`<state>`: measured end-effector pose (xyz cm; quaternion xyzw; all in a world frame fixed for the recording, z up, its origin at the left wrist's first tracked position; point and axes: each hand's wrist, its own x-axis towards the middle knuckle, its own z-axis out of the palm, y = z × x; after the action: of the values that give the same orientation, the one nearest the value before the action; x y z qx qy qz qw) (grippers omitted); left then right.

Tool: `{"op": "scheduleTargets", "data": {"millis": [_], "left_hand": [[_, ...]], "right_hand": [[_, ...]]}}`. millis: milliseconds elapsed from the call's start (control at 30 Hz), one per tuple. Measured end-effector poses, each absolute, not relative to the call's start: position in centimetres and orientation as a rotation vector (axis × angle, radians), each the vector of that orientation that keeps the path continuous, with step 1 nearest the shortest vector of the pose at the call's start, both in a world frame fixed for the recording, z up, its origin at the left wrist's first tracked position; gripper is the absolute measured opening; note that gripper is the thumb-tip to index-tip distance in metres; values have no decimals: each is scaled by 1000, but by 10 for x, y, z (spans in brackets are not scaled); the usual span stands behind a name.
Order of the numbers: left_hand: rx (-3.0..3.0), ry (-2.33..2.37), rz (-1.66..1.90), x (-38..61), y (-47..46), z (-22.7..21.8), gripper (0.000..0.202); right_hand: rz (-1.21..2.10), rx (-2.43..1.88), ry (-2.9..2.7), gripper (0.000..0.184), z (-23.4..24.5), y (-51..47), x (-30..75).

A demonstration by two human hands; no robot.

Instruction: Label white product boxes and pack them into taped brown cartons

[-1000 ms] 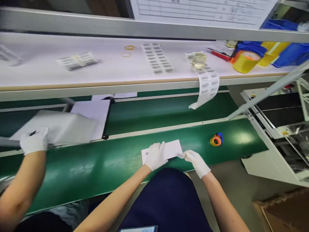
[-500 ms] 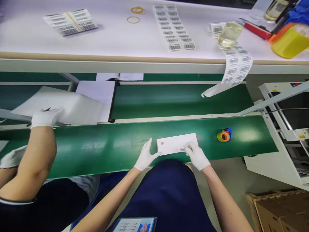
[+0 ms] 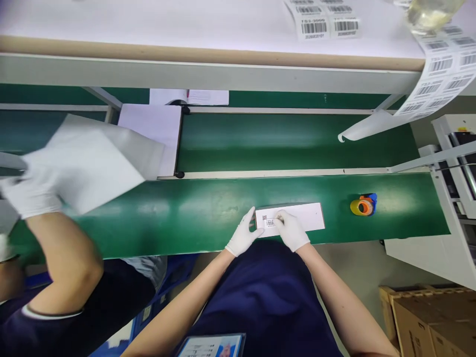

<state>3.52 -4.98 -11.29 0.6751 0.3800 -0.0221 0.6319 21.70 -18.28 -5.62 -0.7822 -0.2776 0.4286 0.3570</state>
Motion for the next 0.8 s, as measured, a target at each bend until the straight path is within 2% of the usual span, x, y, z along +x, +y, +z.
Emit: {"op": "scheduleTargets", "data": {"millis": [800], "left_hand": [[1531, 703, -149, 33, -32, -106, 102]], "right_hand": [[1148, -2210, -743, 15, -49, -167, 211]]}}
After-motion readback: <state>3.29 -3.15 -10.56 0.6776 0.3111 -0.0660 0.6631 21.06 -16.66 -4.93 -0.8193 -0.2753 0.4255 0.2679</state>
